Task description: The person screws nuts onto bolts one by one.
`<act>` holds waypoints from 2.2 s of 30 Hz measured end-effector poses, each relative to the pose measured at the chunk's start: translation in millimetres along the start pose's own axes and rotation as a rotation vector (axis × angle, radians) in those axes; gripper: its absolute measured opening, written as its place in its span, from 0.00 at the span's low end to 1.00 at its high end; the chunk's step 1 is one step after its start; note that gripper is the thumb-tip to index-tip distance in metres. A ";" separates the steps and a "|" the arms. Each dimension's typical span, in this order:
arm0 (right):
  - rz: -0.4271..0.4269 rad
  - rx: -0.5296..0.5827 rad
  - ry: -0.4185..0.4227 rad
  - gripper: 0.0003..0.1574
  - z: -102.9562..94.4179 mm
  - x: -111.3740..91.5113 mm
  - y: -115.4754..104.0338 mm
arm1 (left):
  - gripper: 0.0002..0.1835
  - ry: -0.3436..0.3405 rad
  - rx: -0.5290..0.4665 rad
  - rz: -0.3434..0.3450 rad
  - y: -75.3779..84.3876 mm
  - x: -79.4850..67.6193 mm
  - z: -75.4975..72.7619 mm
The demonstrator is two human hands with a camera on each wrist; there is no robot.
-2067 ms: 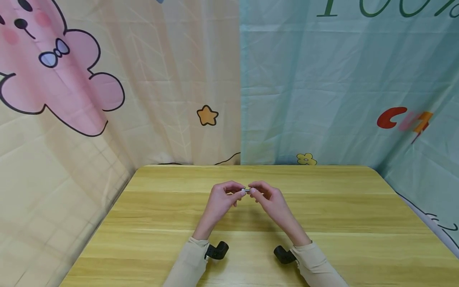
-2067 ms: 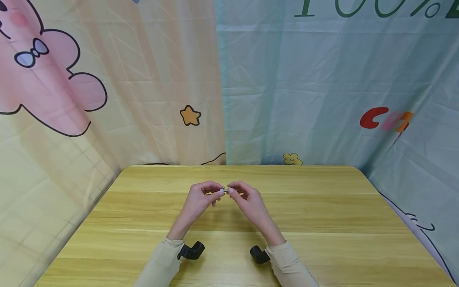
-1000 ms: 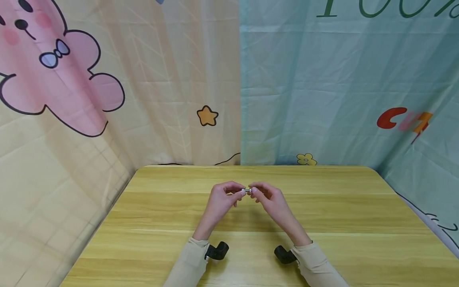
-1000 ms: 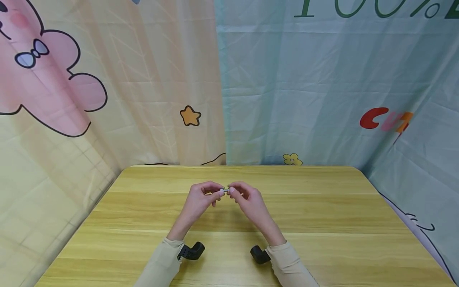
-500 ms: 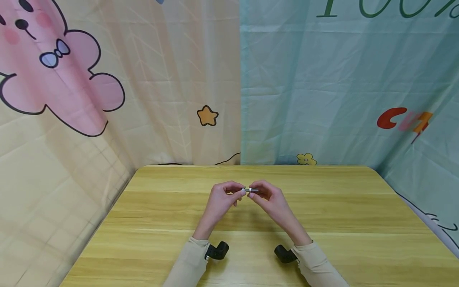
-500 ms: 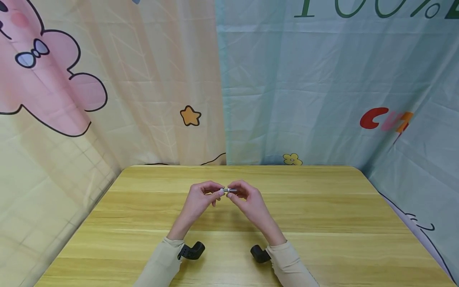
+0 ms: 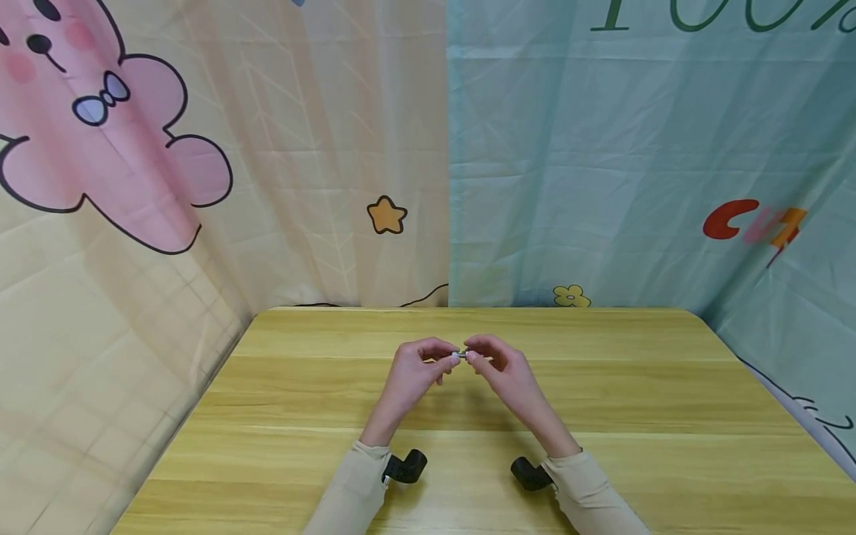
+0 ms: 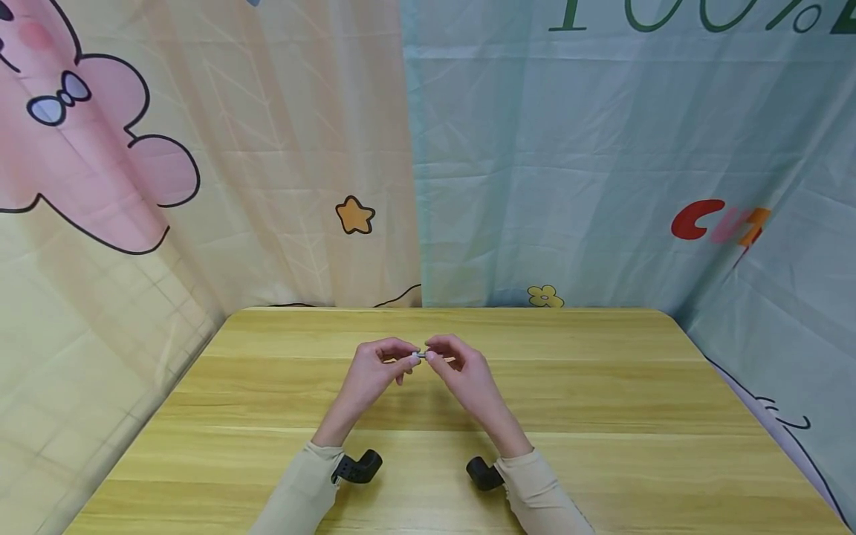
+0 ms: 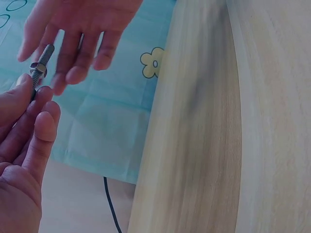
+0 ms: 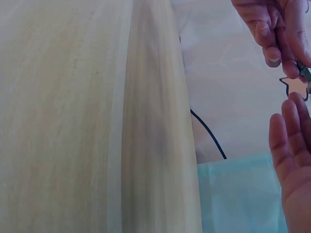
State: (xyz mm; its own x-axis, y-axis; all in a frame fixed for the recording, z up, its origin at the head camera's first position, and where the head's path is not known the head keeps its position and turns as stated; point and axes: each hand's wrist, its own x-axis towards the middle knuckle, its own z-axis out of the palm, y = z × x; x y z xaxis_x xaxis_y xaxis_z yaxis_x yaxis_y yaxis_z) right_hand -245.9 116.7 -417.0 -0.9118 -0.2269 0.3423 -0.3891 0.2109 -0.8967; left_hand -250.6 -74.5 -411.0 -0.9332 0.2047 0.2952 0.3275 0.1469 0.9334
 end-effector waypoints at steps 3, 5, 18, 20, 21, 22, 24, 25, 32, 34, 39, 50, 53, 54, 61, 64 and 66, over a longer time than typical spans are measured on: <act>-0.073 0.014 -0.017 0.15 -0.3 1.2 5.9 | 0.05 0.006 0.004 0.005 1.1 -0.3 -0.1; -0.101 0.022 -0.025 0.14 -0.4 1.0 6.0 | 0.05 0.010 0.004 0.008 1.8 -0.5 -0.2; -0.024 0.100 -0.058 0.13 -1.5 0.1 5.2 | 0.04 -0.001 0.007 -0.003 0.1 0.4 -0.6; 0.004 0.093 -0.052 0.13 -1.2 0.2 5.0 | 0.04 -0.006 0.003 -0.004 0.1 0.2 -0.5; 0.015 0.081 -0.046 0.14 -0.9 0.4 5.0 | 0.04 -0.008 0.002 -0.005 0.2 0.1 -0.4; 0.027 0.066 -0.040 0.16 -0.5 0.7 5.1 | 0.04 -0.010 0.002 -0.005 0.2 0.0 -0.3; 0.053 0.031 -0.023 0.18 0.4 1.0 4.8 | 0.04 -0.015 0.004 -0.003 0.2 -0.2 0.0; 0.066 0.019 -0.015 0.19 0.7 1.1 4.4 | 0.04 -0.016 0.006 -0.003 0.2 -0.2 0.1; -0.011 0.008 -0.019 0.16 -0.1 1.9 2.2 | 0.04 -0.004 0.003 -0.001 0.4 -0.2 0.1; -0.063 0.008 -0.030 0.16 -0.9 2.0 2.3 | 0.04 0.002 0.007 0.000 0.2 0.2 0.0; -0.123 0.003 -0.050 0.13 -1.7 1.7 5.3 | 0.04 0.006 0.012 0.006 -1.5 1.6 0.1; 0.008 0.045 -0.038 0.11 -1.3 0.9 4.2 | 0.04 -0.006 0.006 0.013 -1.5 0.7 0.3; 0.051 0.025 -0.012 0.14 -0.6 1.0 3.8 | 0.04 -0.010 0.019 0.016 -0.7 0.3 0.7; 0.059 0.017 -0.003 0.15 -0.4 1.0 3.7 | 0.05 -0.011 0.021 0.018 -0.3 0.3 0.8; -0.042 0.012 -0.017 0.15 -1.6 0.5 -0.6 | 0.04 0.004 0.022 0.011 -0.5 1.0 0.6; -0.096 0.019 -0.041 0.15 -2.2 0.6 -0.5 | 0.04 0.007 0.018 0.011 -1.1 1.2 0.6; -0.112 0.018 -0.049 0.14 -1.8 1.8 4.6 | 0.04 0.007 0.013 0.010 -1.3 1.2 0.5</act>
State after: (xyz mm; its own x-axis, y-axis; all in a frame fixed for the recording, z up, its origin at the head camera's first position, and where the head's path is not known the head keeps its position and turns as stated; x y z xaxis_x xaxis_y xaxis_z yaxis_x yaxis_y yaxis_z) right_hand -249.6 119.1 -420.0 -0.8552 -0.2943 0.4267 -0.4851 0.1646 -0.8588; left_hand -252.0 -74.0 -412.0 -0.9309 0.1999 0.3058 0.3386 0.1572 0.9277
